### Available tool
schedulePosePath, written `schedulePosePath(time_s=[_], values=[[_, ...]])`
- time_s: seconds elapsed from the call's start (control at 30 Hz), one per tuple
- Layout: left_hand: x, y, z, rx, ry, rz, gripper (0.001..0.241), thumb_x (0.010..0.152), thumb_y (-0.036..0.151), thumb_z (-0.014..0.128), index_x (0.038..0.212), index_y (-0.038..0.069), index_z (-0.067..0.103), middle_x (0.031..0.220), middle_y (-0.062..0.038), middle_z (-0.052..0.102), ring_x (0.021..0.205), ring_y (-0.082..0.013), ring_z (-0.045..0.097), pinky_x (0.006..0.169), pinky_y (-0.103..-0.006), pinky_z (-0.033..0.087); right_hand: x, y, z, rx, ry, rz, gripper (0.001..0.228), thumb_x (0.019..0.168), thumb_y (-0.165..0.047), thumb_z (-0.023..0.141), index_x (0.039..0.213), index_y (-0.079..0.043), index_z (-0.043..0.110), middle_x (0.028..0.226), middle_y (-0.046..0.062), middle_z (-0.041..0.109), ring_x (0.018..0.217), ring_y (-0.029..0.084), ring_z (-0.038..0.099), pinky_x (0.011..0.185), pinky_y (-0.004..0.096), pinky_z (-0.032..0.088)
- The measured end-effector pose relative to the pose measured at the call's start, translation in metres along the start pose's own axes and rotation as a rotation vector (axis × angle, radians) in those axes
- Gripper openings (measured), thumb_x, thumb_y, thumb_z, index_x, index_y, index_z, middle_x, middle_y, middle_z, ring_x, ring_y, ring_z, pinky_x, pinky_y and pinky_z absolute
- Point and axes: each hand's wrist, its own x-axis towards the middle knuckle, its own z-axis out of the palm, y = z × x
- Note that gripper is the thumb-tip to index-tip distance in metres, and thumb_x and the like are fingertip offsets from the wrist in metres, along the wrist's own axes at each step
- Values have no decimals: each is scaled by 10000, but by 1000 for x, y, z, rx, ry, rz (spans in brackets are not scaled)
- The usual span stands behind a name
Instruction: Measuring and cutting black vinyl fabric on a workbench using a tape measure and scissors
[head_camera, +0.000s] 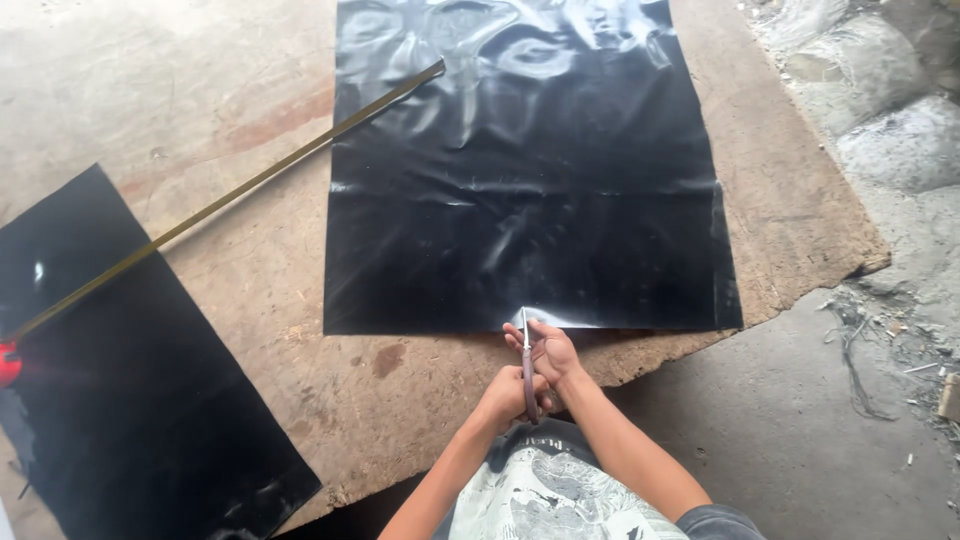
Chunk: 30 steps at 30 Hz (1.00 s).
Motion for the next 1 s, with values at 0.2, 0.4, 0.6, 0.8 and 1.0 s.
schedulePosePath(time_s=[0.2, 0.4, 0.6, 0.8, 1.0], values=[[4, -7, 1, -28, -10, -22, 136, 781, 130, 715, 796, 15, 644, 595, -167, 687, 398, -180, 641, 311, -221, 449, 3, -2, 4, 53, -23, -78, 179, 967, -106, 732, 841, -32, 629, 873, 118, 708, 1163, 469, 708, 1079, 663, 530], [22, -19, -1, 75, 53, 46, 99, 764, 124, 702, 755, 35, 660, 540, -156, 673, 368, -202, 630, 289, -241, 417, 27, 6, -9, -36, -8, -109, 217, 1000, -115, 712, 805, -26, 673, 865, 137, 765, 1105, 437, 742, 1060, 588, 571], [7, -5, -9, 56, 5, -4, 147, 791, 178, 691, 754, 40, 658, 592, -173, 686, 377, -204, 610, 296, -239, 414, 25, 7, -9, -42, -8, -124, 255, 1024, -182, 676, 785, -92, 670, 885, 131, 789, 1087, 428, 746, 1045, 570, 591], [-2, -6, -4, 0, 4, -74, 201, 765, 193, 726, 725, 5, 668, 588, -187, 681, 360, -207, 606, 278, -242, 425, 24, 8, -11, -40, 1, -155, 269, 1020, -147, 689, 784, -20, 680, 948, 189, 799, 1112, 466, 726, 1061, 577, 563], [26, 5, -3, 12, 7, -18, 211, 763, 207, 739, 765, 13, 656, 586, -187, 674, 376, -227, 620, 289, -250, 445, 9, 9, -4, -134, 6, -136, 285, 1009, -215, 712, 785, -45, 667, 1080, 274, 773, 1108, 471, 730, 1086, 613, 541]])
